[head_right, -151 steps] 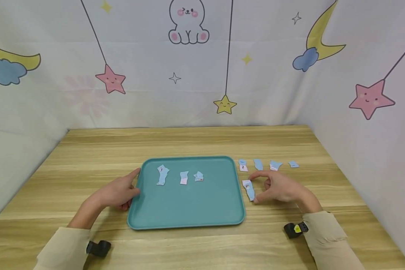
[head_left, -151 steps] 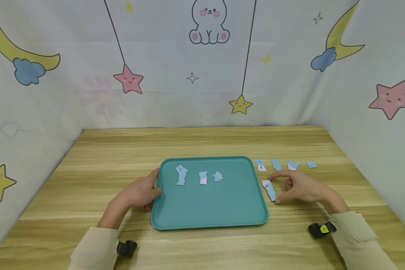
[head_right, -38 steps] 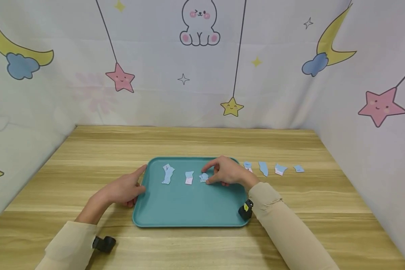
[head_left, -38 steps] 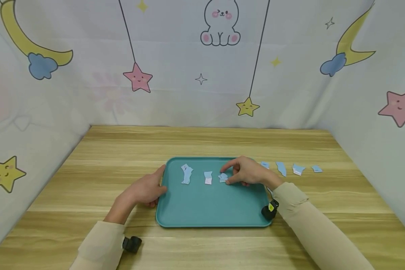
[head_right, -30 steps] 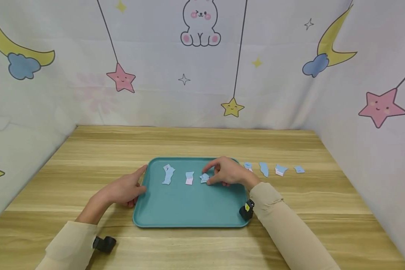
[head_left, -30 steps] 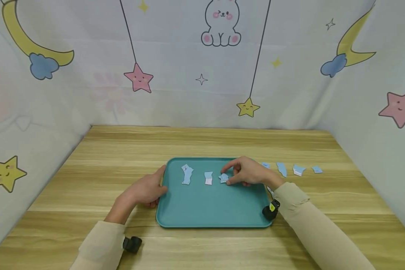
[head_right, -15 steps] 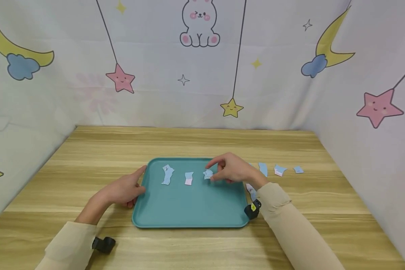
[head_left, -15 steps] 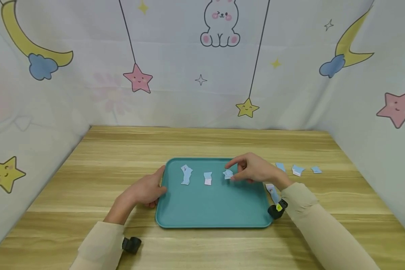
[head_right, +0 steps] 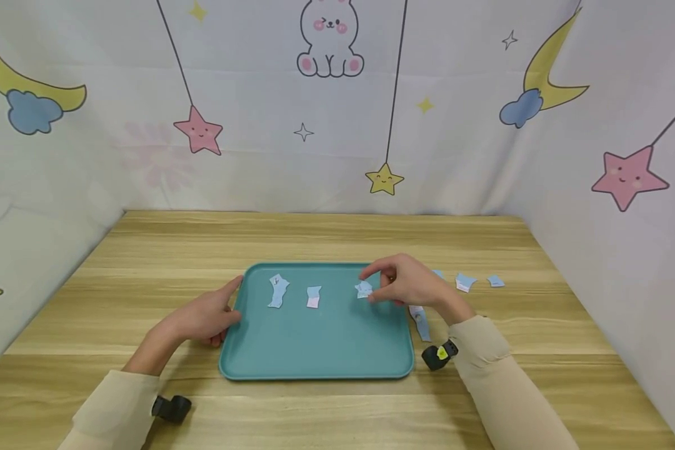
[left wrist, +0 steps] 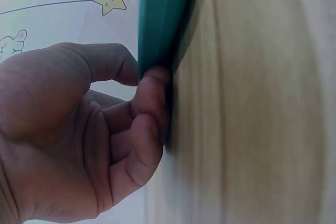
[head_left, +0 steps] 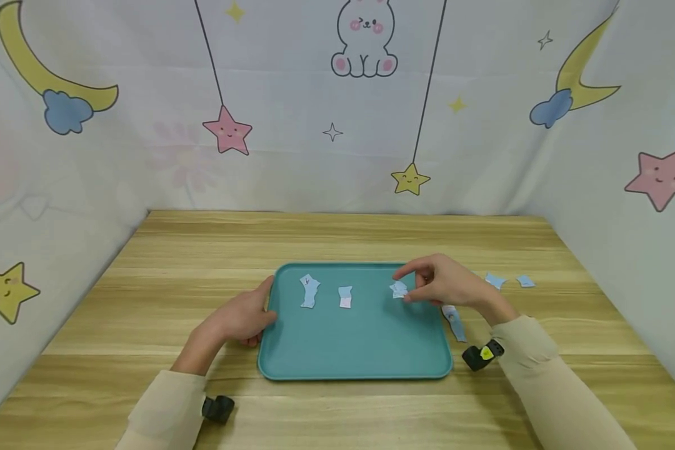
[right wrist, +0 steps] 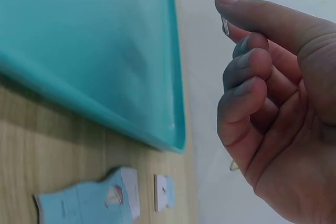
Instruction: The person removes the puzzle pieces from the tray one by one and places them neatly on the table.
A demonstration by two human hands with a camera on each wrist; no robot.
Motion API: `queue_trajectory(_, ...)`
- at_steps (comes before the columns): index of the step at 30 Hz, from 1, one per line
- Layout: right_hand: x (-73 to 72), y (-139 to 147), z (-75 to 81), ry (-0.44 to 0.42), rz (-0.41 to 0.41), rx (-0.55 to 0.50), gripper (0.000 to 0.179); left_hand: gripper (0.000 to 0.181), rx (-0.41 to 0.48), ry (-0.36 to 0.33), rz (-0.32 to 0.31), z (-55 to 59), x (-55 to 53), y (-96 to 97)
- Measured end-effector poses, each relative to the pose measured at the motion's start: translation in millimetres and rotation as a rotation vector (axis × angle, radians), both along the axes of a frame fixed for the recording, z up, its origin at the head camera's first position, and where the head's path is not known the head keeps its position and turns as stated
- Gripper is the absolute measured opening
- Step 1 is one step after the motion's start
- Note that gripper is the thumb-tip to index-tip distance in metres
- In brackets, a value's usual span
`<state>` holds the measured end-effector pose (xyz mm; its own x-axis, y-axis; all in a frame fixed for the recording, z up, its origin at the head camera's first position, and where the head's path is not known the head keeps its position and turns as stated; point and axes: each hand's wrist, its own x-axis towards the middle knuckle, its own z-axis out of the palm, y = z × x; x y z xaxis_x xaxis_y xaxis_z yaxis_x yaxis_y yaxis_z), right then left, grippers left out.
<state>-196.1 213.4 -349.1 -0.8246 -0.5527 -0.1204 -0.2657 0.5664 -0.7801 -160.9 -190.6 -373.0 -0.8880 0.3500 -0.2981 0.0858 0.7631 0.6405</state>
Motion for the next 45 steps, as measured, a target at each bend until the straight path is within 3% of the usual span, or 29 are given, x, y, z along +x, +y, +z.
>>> queue_trajectory(17,20.8,41.9,0.1,-0.004,-0.043,-0.098,0.045,0.084,0.005,-0.005,0.0,-1.0,0.1,-0.7)
queue_trajectory(29,36.3,71.9,-8.6,0.013,-0.135,-0.078,0.04,0.084,0.003,-0.021,0.004,-0.2,-0.1,0.5)
queue_trajectory(45,46.8,113.4,-20.2,-0.041,-0.155,-0.064,0.04,0.083,0.0,-0.022,-0.003,0.3,-1.2,0.8)
